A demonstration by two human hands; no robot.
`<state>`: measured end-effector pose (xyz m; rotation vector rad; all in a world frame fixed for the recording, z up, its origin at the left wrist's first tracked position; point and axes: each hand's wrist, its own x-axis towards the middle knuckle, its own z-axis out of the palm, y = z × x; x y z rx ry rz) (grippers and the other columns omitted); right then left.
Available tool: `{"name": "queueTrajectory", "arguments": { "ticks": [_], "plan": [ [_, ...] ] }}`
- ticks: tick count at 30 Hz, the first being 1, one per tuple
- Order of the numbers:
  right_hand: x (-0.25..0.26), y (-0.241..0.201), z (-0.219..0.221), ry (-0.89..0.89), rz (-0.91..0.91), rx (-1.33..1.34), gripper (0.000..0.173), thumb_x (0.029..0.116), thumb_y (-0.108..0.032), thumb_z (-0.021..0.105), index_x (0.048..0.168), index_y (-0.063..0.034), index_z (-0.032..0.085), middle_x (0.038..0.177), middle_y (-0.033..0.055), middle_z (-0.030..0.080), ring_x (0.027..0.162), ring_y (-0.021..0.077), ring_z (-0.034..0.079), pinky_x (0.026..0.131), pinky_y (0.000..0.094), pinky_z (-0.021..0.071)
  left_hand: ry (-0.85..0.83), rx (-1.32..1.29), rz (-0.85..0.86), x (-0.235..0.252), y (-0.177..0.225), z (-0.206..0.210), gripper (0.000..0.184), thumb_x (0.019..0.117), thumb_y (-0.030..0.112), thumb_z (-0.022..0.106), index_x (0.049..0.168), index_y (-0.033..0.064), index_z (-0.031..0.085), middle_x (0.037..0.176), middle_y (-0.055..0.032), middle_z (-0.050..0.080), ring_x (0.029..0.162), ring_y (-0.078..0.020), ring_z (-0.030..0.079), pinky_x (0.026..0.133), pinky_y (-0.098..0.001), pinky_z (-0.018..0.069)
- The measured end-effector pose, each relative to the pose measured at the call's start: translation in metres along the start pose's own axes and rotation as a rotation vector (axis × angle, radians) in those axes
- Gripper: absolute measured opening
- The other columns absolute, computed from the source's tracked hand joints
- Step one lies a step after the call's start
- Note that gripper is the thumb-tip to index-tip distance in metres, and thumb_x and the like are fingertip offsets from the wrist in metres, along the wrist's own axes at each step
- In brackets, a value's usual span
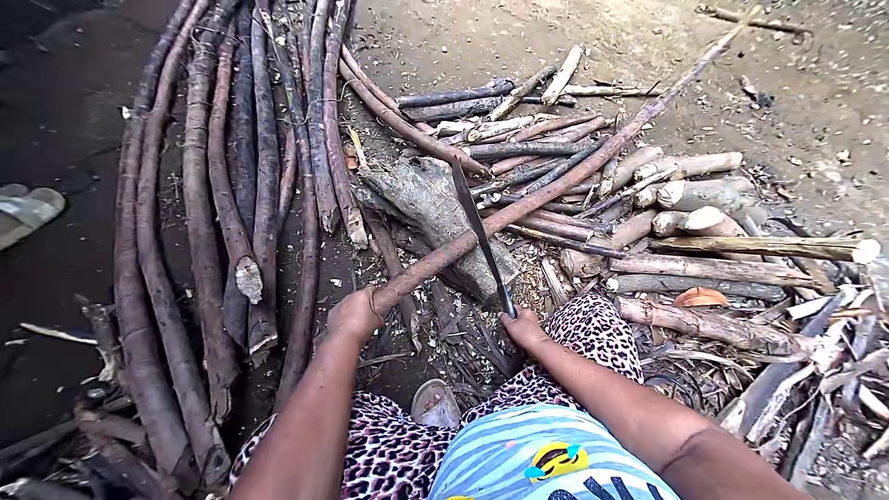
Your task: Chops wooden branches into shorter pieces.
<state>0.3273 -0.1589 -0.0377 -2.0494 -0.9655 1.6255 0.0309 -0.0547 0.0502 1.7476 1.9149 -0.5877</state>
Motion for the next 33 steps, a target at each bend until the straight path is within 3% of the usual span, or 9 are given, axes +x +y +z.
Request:
{"name": "queueTrajectory", "arguments": {
  "ticks": [2, 5, 9, 17, 20, 23, 27, 31, 33],
  "plan": [
    [0.002, -0.001, -0.001, -0.002, -0.002, -0.061, 0.039, 0.1068, -0.028, 0.054, 0.133, -0.0001, 0.056, 0.097, 0.0168, 0.066, 0.073, 0.0247, 0.067, 0.074, 0.0432, 0.0575, 0.054, 0.039, -0.034, -0.008, 0.005, 0.007, 0.057, 0.0912, 0.017, 0.075, 0.144, 0.0105, 0.055, 0.132, -0.0260, 0.065, 0.124, -0.0466, 0.063, 0.099, -0.0675, 0.0483],
    [-0.028, -0.024, -0.008, -0.044, -0.023, 0.045, 0.030, 0.1100, -0.026, 0.048, 0.125, -0.0009, 0.053, 0.074, 0.0061, 0.054, 0.050, 0.0148, 0.056, 0.052, 0.0316, 0.0542, 0.101, 0.069, -0.064, -0.006, 0.001, 0.023, 0.054, 0.0934, 0.013, 0.071, 0.144, 0.0113, 0.054, 0.130, -0.0252, 0.067, 0.122, -0.0467, 0.064, 0.097, -0.0661, 0.0496],
    [-0.072, -0.066, -0.041, -0.029, -0.141, 0.212, 0.027, 0.1118, -0.024, 0.046, 0.111, 0.0012, 0.057, 0.064, 0.0008, 0.053, 0.046, 0.0083, 0.053, 0.047, 0.0235, 0.0507, 0.098, 0.088, -0.061, -0.001, 0.000, 0.027, 0.054, 0.0938, 0.013, 0.071, 0.145, 0.0099, 0.053, 0.131, -0.0251, 0.066, 0.122, -0.0464, 0.064, 0.098, -0.0653, 0.0501],
    [-0.142, -0.205, -0.131, 0.523, -1.401, 0.348, 0.017, 0.1083, -0.009, 0.039, 0.105, 0.0005, 0.053, 0.066, -0.0058, 0.060, 0.054, 0.0081, 0.063, 0.053, 0.0321, 0.0608, 0.074, 0.079, -0.039, 0.008, -0.004, 0.024, 0.053, 0.0928, 0.014, 0.072, 0.143, 0.0102, 0.055, 0.131, -0.0241, 0.067, 0.124, -0.0452, 0.063, 0.100, -0.0661, 0.0488],
    [-0.127, -0.248, -0.132, 0.766, -1.560, 0.553, 0.012, 0.1063, -0.004, 0.038, 0.095, -0.0040, 0.041, 0.059, -0.0031, 0.049, 0.045, 0.0123, 0.058, 0.045, 0.0379, 0.0604, 0.066, 0.080, -0.039, 0.010, -0.005, 0.025, 0.051, 0.0923, 0.014, 0.073, 0.140, 0.0097, 0.057, 0.130, -0.0239, 0.067, 0.123, -0.0449, 0.064, 0.099, -0.0661, 0.0492],
    [-0.069, -0.141, -0.068, 0.780, -1.021, 0.169, 0.030, 0.1084, -0.019, 0.040, 0.115, 0.0093, 0.047, 0.064, 0.0084, 0.055, 0.051, 0.0193, 0.059, 0.054, 0.0393, 0.0569, 0.071, 0.073, -0.032, 0.011, -0.005, 0.021, 0.050, 0.0925, 0.014, 0.074, 0.139, 0.0077, 0.057, 0.130, -0.0249, 0.067, 0.123, -0.0456, 0.063, 0.100, -0.0665, 0.0489],
    [-0.025, -0.014, 0.001, 0.037, -0.108, -0.333, 0.046, 0.1104, -0.028, 0.043, 0.145, 0.0029, 0.045, 0.125, 0.0258, 0.064, 0.116, 0.0364, 0.065, 0.103, 0.0525, 0.0493, 0.022, -0.015, 0.042, 0.018, -0.015, 0.022, 0.056, 0.0898, 0.013, 0.079, 0.141, 0.0057, 0.057, 0.132, -0.0281, 0.064, 0.125, -0.0488, 0.061, 0.103, -0.0699, 0.0457],
    [-0.032, -0.031, -0.012, -0.102, -0.017, -0.121, 0.035, 0.1119, -0.030, 0.043, 0.128, -0.0002, 0.052, 0.083, 0.0109, 0.055, 0.059, 0.0201, 0.057, 0.059, 0.0375, 0.0536, -0.108, -0.218, 0.170, 0.040, -0.035, 0.015, 0.065, 0.0823, 0.019, 0.089, 0.137, 0.0030, 0.058, 0.128, -0.0294, 0.064, 0.123, -0.0472, 0.061, 0.106, -0.0687, 0.0435],
    [-0.036, -0.031, -0.016, -0.108, -0.009, -0.014, 0.036, 0.1123, -0.033, 0.042, 0.124, -0.0009, 0.053, 0.074, 0.0065, 0.050, 0.051, 0.0164, 0.051, 0.052, 0.0340, 0.0507, -0.198, -0.225, 0.135, 0.041, -0.027, 0.011, 0.067, 0.0816, 0.009, 0.088, 0.140, 0.0008, 0.055, 0.128, -0.0293, 0.063, 0.118, -0.0436, 0.063, 0.102, -0.0630, 0.0484]
  ]
}}
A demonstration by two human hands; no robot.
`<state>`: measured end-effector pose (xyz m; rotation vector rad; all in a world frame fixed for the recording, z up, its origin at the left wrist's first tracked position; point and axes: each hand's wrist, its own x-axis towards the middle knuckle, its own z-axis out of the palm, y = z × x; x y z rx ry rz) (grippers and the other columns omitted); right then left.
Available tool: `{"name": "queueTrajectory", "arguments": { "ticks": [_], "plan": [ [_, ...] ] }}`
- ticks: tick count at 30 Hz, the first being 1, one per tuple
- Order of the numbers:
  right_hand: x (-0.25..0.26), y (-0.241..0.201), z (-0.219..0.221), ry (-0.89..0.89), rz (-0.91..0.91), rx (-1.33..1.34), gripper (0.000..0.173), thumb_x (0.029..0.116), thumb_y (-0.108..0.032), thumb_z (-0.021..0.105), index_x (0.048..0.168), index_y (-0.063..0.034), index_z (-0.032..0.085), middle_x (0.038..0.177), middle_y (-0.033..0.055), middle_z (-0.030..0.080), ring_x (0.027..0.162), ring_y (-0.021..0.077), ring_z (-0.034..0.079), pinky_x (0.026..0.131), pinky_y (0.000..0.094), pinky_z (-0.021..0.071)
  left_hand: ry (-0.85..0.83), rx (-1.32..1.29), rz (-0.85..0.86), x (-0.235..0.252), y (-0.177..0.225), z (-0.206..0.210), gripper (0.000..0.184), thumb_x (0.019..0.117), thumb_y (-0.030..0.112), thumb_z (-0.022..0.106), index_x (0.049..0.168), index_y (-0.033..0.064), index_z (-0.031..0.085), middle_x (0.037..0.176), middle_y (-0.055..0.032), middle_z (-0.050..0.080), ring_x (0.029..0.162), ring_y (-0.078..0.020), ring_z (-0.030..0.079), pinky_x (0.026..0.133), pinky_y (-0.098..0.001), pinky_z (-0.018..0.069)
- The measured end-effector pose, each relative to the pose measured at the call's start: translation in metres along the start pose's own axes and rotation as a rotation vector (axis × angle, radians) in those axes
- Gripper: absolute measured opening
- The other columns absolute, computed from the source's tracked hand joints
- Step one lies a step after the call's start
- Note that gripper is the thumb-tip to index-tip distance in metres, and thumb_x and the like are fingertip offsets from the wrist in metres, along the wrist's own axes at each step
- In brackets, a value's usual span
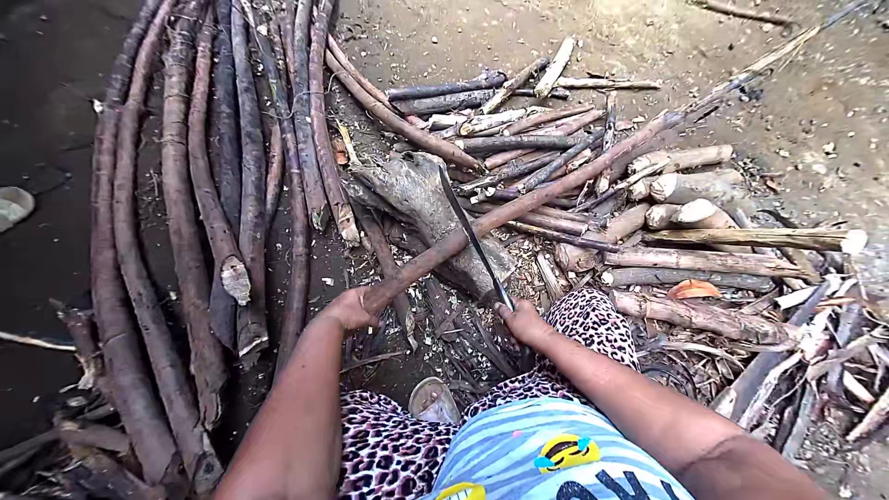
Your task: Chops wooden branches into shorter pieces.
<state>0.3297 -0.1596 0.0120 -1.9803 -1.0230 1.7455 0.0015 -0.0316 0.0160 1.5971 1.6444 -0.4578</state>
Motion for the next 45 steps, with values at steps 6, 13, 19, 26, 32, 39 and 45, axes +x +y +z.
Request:
{"name": "queueTrajectory", "arguments": {
  "ticks": [6, 13, 19, 26, 32, 39, 45],
  "plan": [
    [-0.021, -0.020, -0.002, -0.026, 0.082, 0.220, 0.032, 0.1135, -0.034, 0.039, 0.114, -0.0045, 0.051, 0.066, 0.0017, 0.048, 0.045, 0.0116, 0.049, 0.045, 0.0268, 0.0492, 0.166, 0.214, -0.142, -0.021, 0.025, 0.016, 0.051, 0.0904, 0.014, 0.075, 0.138, 0.0060, 0.060, 0.133, -0.0257, 0.065, 0.127, -0.0455, 0.061, 0.103, -0.0685, 0.0460],
    [-0.009, 0.012, 0.003, 0.081, -0.026, 0.124, 0.034, 0.1125, -0.030, 0.042, 0.123, -0.0011, 0.055, 0.071, 0.0051, 0.050, 0.049, 0.0146, 0.050, 0.049, 0.0315, 0.0492, 0.297, 0.250, -0.138, -0.007, 0.019, 0.051, 0.050, 0.1001, 0.008, 0.062, 0.148, -0.0002, 0.049, 0.136, -0.0315, 0.060, 0.129, -0.0488, 0.058, 0.106, -0.0642, 0.0455],
    [-0.076, -0.071, -0.045, 0.197, -0.393, 0.269, 0.030, 0.1133, -0.025, 0.039, 0.110, 0.0000, 0.057, 0.062, -0.0017, 0.051, 0.044, 0.0060, 0.049, 0.045, 0.0236, 0.0493, 0.262, 0.281, -0.089, 0.007, 0.009, 0.053, 0.060, 0.0979, 0.001, 0.062, 0.153, -0.0056, 0.040, 0.153, -0.0324, 0.045, 0.142, -0.0490, 0.045, 0.115, -0.0621, 0.0382],
    [-0.135, -0.207, -0.120, 0.699, -1.489, 0.402, 0.032, 0.1111, -0.012, 0.026, 0.088, -0.0098, 0.048, 0.059, -0.0058, 0.053, 0.046, 0.0101, 0.057, 0.045, 0.0319, 0.0583, 0.254, 0.273, -0.085, 0.015, 0.004, 0.050, 0.061, 0.0919, -0.003, 0.067, 0.149, -0.0045, 0.044, 0.152, -0.0310, 0.045, 0.140, -0.0491, 0.047, 0.114, -0.0612, 0.0404],
    [-0.026, -0.041, -0.021, 0.591, -0.790, 0.091, 0.039, 0.1119, -0.027, 0.036, 0.119, 0.0090, 0.051, 0.072, 0.0122, 0.057, 0.059, 0.0209, 0.058, 0.061, 0.0432, 0.0544, 0.265, 0.240, -0.096, 0.016, 0.003, 0.050, 0.062, 0.0935, -0.003, 0.066, 0.151, -0.0040, 0.043, 0.152, -0.0315, 0.045, 0.142, -0.0492, 0.044, 0.116, -0.0610, 0.0384],
    [0.013, 0.007, 0.010, 0.010, 0.140, 0.120, 0.039, 0.1136, -0.037, 0.037, 0.122, -0.0021, 0.051, 0.071, 0.0049, 0.048, 0.048, 0.0156, 0.050, 0.049, 0.0324, 0.0505, 0.479, 0.283, -0.084, -0.002, 0.008, 0.011, 0.052, 0.0898, -0.006, 0.069, 0.140, -0.0021, 0.055, 0.138, -0.0311, 0.057, 0.132, -0.0504, 0.052, 0.112, -0.0652, 0.0383],
    [-0.007, -0.024, -0.021, 0.072, 0.050, 0.421, 0.029, 0.1112, -0.030, 0.047, 0.109, -0.0030, 0.058, 0.062, -0.0005, 0.047, 0.043, 0.0092, 0.046, 0.043, 0.0247, 0.0458, 0.287, 0.092, 0.071, -0.050, 0.011, -0.054, 0.053, 0.0921, 0.007, 0.076, 0.141, 0.0028, 0.056, 0.127, -0.0319, 0.064, 0.120, -0.0518, 0.062, 0.102, -0.0729, 0.0443]
  ]
}}
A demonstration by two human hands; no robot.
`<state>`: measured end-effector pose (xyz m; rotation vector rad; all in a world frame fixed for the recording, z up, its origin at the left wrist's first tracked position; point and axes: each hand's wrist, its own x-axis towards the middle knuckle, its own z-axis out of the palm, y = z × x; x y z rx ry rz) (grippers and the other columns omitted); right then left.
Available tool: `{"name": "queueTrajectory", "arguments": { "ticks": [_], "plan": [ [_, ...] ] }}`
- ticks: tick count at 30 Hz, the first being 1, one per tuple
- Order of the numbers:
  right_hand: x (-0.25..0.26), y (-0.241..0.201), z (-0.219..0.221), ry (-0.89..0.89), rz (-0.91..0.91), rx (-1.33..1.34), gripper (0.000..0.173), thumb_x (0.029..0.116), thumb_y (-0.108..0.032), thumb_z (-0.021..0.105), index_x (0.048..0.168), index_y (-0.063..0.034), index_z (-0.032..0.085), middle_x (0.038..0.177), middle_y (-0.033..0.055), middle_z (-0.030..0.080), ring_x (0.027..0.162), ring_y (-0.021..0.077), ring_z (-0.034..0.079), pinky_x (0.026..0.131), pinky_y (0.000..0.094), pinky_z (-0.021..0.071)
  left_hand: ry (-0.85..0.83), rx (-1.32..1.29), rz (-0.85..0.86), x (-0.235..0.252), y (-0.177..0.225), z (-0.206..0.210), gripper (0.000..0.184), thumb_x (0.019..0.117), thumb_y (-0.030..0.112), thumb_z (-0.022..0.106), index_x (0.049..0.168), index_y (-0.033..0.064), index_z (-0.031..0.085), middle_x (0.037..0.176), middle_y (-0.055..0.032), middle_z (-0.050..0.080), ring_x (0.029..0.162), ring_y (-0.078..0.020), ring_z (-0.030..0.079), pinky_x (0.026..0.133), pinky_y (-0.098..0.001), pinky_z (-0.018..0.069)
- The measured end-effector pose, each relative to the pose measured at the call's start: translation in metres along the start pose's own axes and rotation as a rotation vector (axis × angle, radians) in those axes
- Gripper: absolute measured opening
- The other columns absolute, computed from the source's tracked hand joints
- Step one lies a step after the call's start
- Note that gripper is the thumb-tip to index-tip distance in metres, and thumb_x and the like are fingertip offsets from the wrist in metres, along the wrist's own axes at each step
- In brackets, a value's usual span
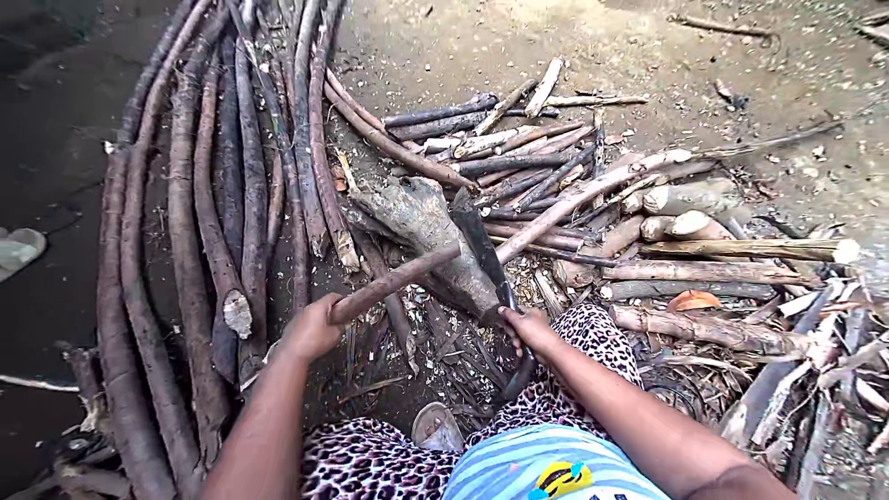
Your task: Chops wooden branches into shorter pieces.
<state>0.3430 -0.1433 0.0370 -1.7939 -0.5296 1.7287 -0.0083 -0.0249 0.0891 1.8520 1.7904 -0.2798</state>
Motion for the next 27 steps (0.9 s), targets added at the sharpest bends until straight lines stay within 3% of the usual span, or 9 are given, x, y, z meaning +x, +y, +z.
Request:
{"name": "queueTrajectory", "arguments": {
  "ticks": [6, 9, 12, 14, 16, 18, 20, 24, 27],
  "plan": [
    [-0.038, -0.015, -0.081, 0.134, -0.092, 0.041, 0.022, 0.1099, -0.024, 0.050, 0.115, -0.0029, 0.057, 0.061, -0.0008, 0.047, 0.042, 0.0085, 0.045, 0.040, 0.0241, 0.0451, -0.031, -0.149, 0.104, 0.006, 0.010, -0.043, 0.048, 0.0932, 0.008, 0.077, 0.138, 0.0033, 0.060, 0.125, -0.0263, 0.066, 0.114, -0.0399, 0.065, 0.102, -0.0615, 0.0479],
    [-0.064, -0.009, -0.130, 0.234, -0.100, 0.000, 0.023, 0.1097, -0.023, 0.051, 0.119, -0.0035, 0.057, 0.059, -0.0014, 0.047, 0.041, 0.0080, 0.046, 0.040, 0.0238, 0.0452, -0.077, -0.064, 0.097, 0.025, 0.058, -0.072, 0.048, 0.0926, 0.007, 0.078, 0.138, 0.0032, 0.062, 0.123, -0.0265, 0.067, 0.115, -0.0421, 0.065, 0.102, -0.0648, 0.0467],
    [-0.090, 0.011, -0.170, 0.335, -0.117, -0.007, 0.022, 0.1091, -0.020, 0.051, 0.118, -0.0019, 0.059, 0.059, -0.0007, 0.048, 0.040, 0.0082, 0.046, 0.039, 0.0244, 0.0457, -0.018, -0.094, 0.222, 0.056, 0.119, -0.102, 0.043, 0.0900, 0.002, 0.078, 0.130, -0.0003, 0.065, 0.111, -0.0268, 0.069, 0.102, -0.0424, 0.067, 0.092, -0.0656, 0.0508],
    [-0.104, 0.027, -0.189, 0.401, -0.108, 0.010, 0.020, 0.1090, -0.018, 0.051, 0.115, -0.0009, 0.059, 0.057, -0.0007, 0.049, 0.039, 0.0078, 0.047, 0.038, 0.0243, 0.0465, 0.162, -0.154, 0.311, 0.074, 0.170, -0.116, 0.071, 0.0905, 0.014, 0.081, 0.151, 0.0024, 0.046, 0.122, -0.0321, 0.065, 0.109, -0.0478, 0.065, 0.096, -0.0677, 0.0501],
    [-0.113, 0.044, -0.203, 0.449, -0.088, 0.034, 0.018, 0.1089, -0.016, 0.050, 0.111, -0.0006, 0.059, 0.057, -0.0010, 0.049, 0.038, 0.0073, 0.047, 0.037, 0.0236, 0.0460, 0.368, -0.178, 0.348, 0.088, 0.231, -0.123, 0.108, 0.0842, 0.030, 0.088, 0.166, 0.0111, 0.020, 0.149, -0.0386, 0.042, 0.133, -0.0599, 0.045, 0.106, -0.0776, 0.0369],
    [-0.115, 0.060, -0.216, 0.478, -0.061, 0.066, 0.017, 0.1088, -0.016, 0.051, 0.108, -0.0003, 0.059, 0.055, -0.0009, 0.049, 0.037, 0.0075, 0.047, 0.037, 0.0234, 0.0459, 0.426, -0.168, 0.377, 0.093, 0.289, -0.101, 0.110, 0.0835, 0.037, 0.087, 0.167, 0.0139, 0.019, 0.159, -0.0389, 0.029, 0.143, -0.0628, 0.032, 0.110, -0.0801, 0.0286],
    [-0.114, 0.074, -0.226, 0.484, -0.014, 0.100, 0.018, 0.1089, -0.016, 0.051, 0.109, 0.0004, 0.059, 0.055, 0.0000, 0.049, 0.038, 0.0086, 0.047, 0.037, 0.0244, 0.0459, 0.291, -0.082, 0.385, 0.102, 0.325, -0.042, 0.098, 0.0879, 0.044, 0.082, 0.164, 0.0124, 0.029, 0.157, -0.0406, 0.031, 0.142, -0.0633, 0.033, 0.110, -0.0797, 0.0293],
    [-0.111, 0.098, -0.237, 0.486, 0.053, 0.162, 0.019, 0.1088, -0.016, 0.052, 0.111, 0.0015, 0.059, 0.055, 0.0015, 0.049, 0.039, 0.0101, 0.048, 0.038, 0.0256, 0.0462, -0.074, 0.084, 0.258, 0.126, 0.328, 0.101, 0.108, 0.0820, 0.038, 0.087, 0.165, 0.0117, 0.023, 0.158, -0.0337, 0.037, 0.145, -0.0536, 0.038, 0.115, -0.0721, 0.0321],
    [-0.111, 0.106, -0.241, 0.486, 0.064, 0.180, 0.017, 0.1083, -0.015, 0.052, 0.110, 0.0007, 0.059, 0.055, 0.0013, 0.050, 0.039, 0.0096, 0.047, 0.038, 0.0253, 0.0456, -0.093, 0.116, 0.151, 0.131, 0.322, 0.140, 0.101, 0.0849, 0.018, 0.082, 0.166, 0.0122, 0.021, 0.153, -0.0295, 0.046, 0.141, -0.0477, 0.046, 0.114, -0.0646, 0.0388]
  ]
}}
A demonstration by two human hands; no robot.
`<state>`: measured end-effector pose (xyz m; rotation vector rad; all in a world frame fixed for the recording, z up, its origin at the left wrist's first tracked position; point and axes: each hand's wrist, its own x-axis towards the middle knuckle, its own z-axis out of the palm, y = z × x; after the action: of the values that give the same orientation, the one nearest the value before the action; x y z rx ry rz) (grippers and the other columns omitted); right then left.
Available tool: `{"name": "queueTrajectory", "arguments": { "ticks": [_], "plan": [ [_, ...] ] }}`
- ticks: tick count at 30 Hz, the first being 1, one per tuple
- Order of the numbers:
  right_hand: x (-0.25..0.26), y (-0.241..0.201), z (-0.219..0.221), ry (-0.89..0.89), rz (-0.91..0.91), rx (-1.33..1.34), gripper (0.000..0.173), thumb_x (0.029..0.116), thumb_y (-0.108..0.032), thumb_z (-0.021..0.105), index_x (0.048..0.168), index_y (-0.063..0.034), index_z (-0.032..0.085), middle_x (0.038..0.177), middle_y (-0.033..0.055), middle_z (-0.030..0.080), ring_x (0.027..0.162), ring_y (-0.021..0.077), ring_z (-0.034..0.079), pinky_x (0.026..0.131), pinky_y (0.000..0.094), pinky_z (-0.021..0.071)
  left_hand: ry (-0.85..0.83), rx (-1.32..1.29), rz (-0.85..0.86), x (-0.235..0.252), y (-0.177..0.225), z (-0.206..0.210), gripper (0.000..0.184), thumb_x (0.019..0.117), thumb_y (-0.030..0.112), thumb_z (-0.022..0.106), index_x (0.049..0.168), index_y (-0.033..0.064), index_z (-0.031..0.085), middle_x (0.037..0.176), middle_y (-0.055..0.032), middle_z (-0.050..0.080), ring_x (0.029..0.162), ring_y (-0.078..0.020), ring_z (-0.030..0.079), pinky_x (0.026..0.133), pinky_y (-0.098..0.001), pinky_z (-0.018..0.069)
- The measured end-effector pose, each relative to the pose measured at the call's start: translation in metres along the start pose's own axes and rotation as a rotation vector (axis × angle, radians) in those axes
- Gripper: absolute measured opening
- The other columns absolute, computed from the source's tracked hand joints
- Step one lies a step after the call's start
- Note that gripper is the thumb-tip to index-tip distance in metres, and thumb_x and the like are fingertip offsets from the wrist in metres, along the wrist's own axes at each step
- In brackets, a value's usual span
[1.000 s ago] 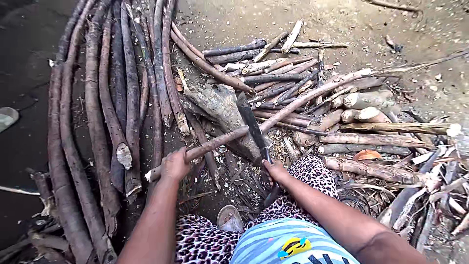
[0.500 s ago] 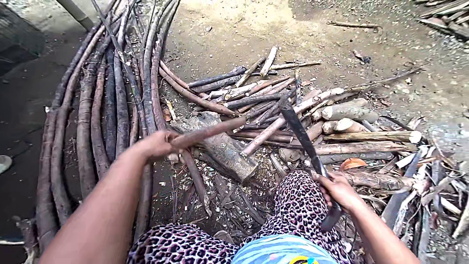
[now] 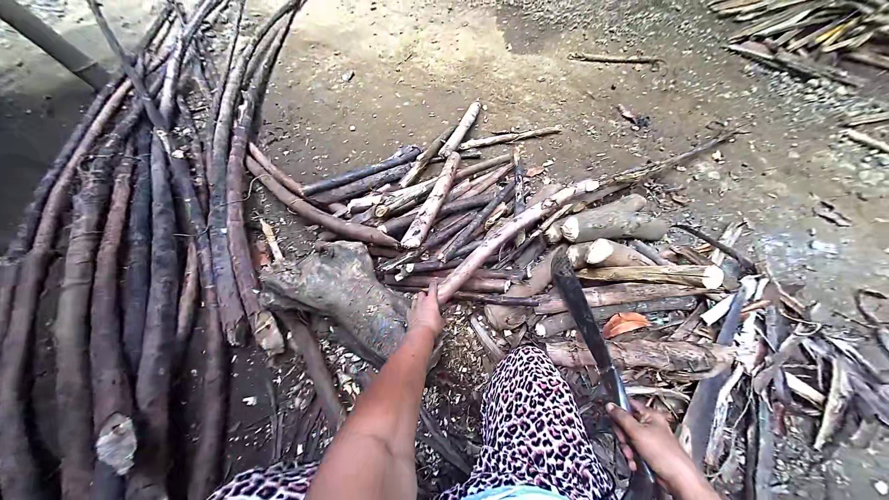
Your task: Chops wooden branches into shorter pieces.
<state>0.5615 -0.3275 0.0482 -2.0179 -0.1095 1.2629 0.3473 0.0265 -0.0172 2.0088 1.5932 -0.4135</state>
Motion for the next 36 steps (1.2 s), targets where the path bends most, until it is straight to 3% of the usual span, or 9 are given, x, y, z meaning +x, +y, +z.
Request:
{"name": "queueTrajectory", "arguments": {
  "ticks": [2, 6, 13, 18, 21, 25, 28, 33, 36],
  "plan": [
    [0.001, -0.001, 0.000, 0.012, 0.003, 0.015, 0.017, 0.1080, -0.015, 0.054, 0.110, 0.0008, 0.060, 0.055, 0.0016, 0.050, 0.038, 0.0097, 0.048, 0.038, 0.0252, 0.0457, 0.010, 0.042, -0.050, -0.005, 0.008, -0.008, 0.083, 0.0893, 0.016, 0.076, 0.160, 0.0093, 0.032, 0.146, -0.0253, 0.056, 0.135, -0.0433, 0.056, 0.109, -0.0620, 0.0454],
    [-0.001, -0.004, 0.008, 0.036, -0.048, 0.045, 0.015, 0.1070, -0.013, 0.055, 0.107, 0.0012, 0.060, 0.054, 0.0020, 0.050, 0.037, 0.0100, 0.048, 0.036, 0.0258, 0.0463, -0.031, 0.038, 0.012, -0.021, -0.009, -0.058, 0.058, 0.0901, 0.016, 0.073, 0.145, 0.0087, 0.054, 0.133, -0.0252, 0.064, 0.126, -0.0456, 0.061, 0.103, -0.0684, 0.0466],
    [-0.008, -0.011, 0.031, 0.030, -0.312, -0.088, 0.016, 0.1038, -0.013, 0.059, 0.110, 0.0012, 0.060, 0.055, 0.0010, 0.052, 0.039, 0.0079, 0.050, 0.038, 0.0243, 0.0472, -0.026, -0.123, 0.052, -0.091, -0.188, -0.111, 0.045, 0.0847, 0.006, 0.082, 0.126, 0.0008, 0.065, 0.113, -0.0276, 0.068, 0.108, -0.0441, 0.065, 0.094, -0.0678, 0.0486],
    [-0.027, -0.044, 0.063, -0.153, -0.443, -0.203, 0.019, 0.1046, -0.015, 0.056, 0.114, 0.0004, 0.062, 0.058, -0.0009, 0.054, 0.041, 0.0058, 0.050, 0.040, 0.0227, 0.0472, -0.096, -0.212, -0.106, -0.156, -0.294, -0.089, 0.051, 0.0839, -0.002, 0.080, 0.131, -0.0035, 0.062, 0.119, -0.0305, 0.065, 0.111, -0.0434, 0.063, 0.099, -0.0637, 0.0469],
    [-0.048, -0.081, 0.102, -0.348, -0.407, -0.175, 0.020, 0.1091, -0.017, 0.047, 0.112, -0.0015, 0.059, 0.061, -0.0027, 0.053, 0.042, 0.0051, 0.050, 0.040, 0.0208, 0.0470, -0.149, -0.226, -0.212, -0.176, -0.339, -0.061, 0.048, 0.0888, 0.005, 0.080, 0.131, -0.0057, 0.060, 0.122, -0.0318, 0.064, 0.115, -0.0441, 0.062, 0.102, -0.0624, 0.0453],
    [-0.067, -0.107, 0.172, -0.474, -0.407, -0.093, 0.025, 0.1121, -0.020, 0.041, 0.108, -0.0015, 0.057, 0.062, -0.0022, 0.052, 0.043, 0.0064, 0.050, 0.041, 0.0220, 0.0487, -0.140, -0.172, -0.306, -0.181, -0.362, -0.053, 0.050, 0.0921, 0.016, 0.080, 0.134, -0.0030, 0.061, 0.128, -0.0322, 0.063, 0.123, -0.0478, 0.060, 0.106, -0.0672, 0.0422],
    [-0.064, -0.088, 0.226, -0.466, -0.428, -0.111, 0.024, 0.1121, -0.020, 0.043, 0.115, 0.0009, 0.054, 0.062, -0.0010, 0.051, 0.044, 0.0087, 0.051, 0.044, 0.0253, 0.0508, -0.179, -0.168, -0.337, -0.174, -0.368, -0.045, 0.052, 0.0909, 0.026, 0.083, 0.128, -0.0053, 0.064, 0.125, -0.0316, 0.064, 0.120, -0.0452, 0.061, 0.105, -0.0652, 0.0435],
    [-0.024, -0.015, 0.269, -0.413, -0.339, -0.471, 0.034, 0.1112, -0.023, 0.045, 0.132, 0.0036, 0.050, 0.076, 0.0098, 0.054, 0.052, 0.0174, 0.054, 0.055, 0.0361, 0.0532, -0.207, -0.196, -0.316, -0.184, -0.368, -0.052, 0.036, 0.0915, 0.008, 0.077, 0.122, -0.0054, 0.064, 0.113, -0.0281, 0.065, 0.100, -0.0391, 0.063, 0.090, -0.0594, 0.0483],
    [-0.025, -0.017, 0.260, -0.397, -0.338, -0.478, 0.031, 0.1099, -0.022, 0.049, 0.127, 0.0038, 0.054, 0.073, 0.0076, 0.053, 0.050, 0.0150, 0.052, 0.051, 0.0328, 0.0509, -0.228, -0.243, -0.310, -0.197, -0.365, -0.056, 0.030, 0.0928, 0.005, 0.074, 0.118, -0.0051, 0.063, 0.099, -0.0217, 0.063, 0.081, -0.0282, 0.057, 0.076, -0.0492, 0.0481]
  ]
}}
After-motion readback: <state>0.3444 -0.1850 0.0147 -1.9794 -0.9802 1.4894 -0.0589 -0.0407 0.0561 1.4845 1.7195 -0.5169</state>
